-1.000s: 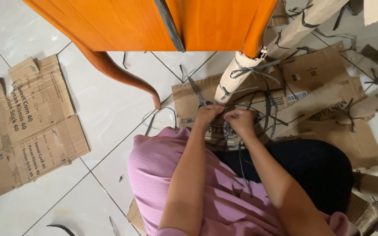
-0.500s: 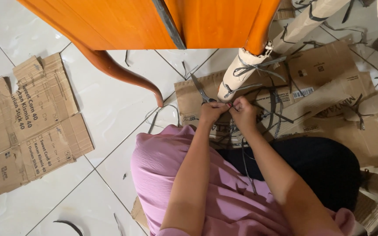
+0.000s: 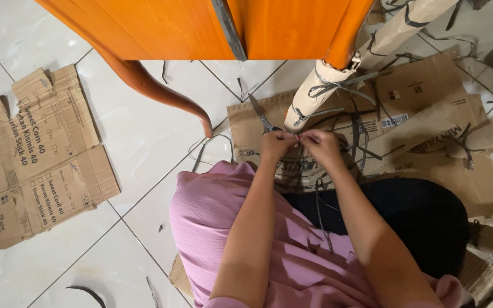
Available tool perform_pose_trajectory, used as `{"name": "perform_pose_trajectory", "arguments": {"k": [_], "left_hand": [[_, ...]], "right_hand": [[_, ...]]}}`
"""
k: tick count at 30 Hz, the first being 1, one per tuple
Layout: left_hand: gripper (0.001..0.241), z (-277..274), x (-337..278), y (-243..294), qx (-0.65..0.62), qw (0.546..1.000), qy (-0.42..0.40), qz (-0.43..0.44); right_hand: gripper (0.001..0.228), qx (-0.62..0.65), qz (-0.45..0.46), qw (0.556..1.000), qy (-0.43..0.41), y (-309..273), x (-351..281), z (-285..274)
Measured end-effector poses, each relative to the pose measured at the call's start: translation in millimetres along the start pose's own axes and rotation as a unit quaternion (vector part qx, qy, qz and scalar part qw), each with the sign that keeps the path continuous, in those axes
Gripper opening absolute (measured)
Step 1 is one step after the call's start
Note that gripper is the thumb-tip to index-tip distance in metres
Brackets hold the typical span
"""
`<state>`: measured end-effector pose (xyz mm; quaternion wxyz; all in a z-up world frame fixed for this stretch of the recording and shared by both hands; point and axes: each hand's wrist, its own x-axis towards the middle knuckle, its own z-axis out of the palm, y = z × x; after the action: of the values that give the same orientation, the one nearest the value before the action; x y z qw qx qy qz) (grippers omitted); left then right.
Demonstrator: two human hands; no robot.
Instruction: Securing protective cardboard to chair legs using plastic ties and scissors
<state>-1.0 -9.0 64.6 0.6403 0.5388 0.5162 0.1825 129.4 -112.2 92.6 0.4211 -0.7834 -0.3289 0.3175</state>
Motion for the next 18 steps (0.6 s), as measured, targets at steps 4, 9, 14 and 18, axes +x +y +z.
{"name": "perform_pose_trajectory", "arguments": {"k": [4,9,14,18], "left_hand": [[0.022,0.4,-6.1,6.4,0.025,1.0,-0.003,-0.001],[0.016,2.5,-10.1,7.5,0.031,1.0,0.0,-0.003],[0.016,1.7,1.8,0.2,0.08,0.997,0.017,0.015],[0.022,-2.9,-4.8,11.0,0.138,0.99,0.039,0.016]], "right_hand": [[0.021,-0.025,-0.008,1.0,0.002,-2.1,-0.2,-2.1],[0.024,0.053,0.006,0.998,-0.028,-16.3,-6.0,-9.0],[0.018,-0.035,-0.073,0.997,0.006,10.9,5.6,2.1],[0.013,-0.115,-0.176,0.976,0.06,23.6,11.2,11.1]]}}
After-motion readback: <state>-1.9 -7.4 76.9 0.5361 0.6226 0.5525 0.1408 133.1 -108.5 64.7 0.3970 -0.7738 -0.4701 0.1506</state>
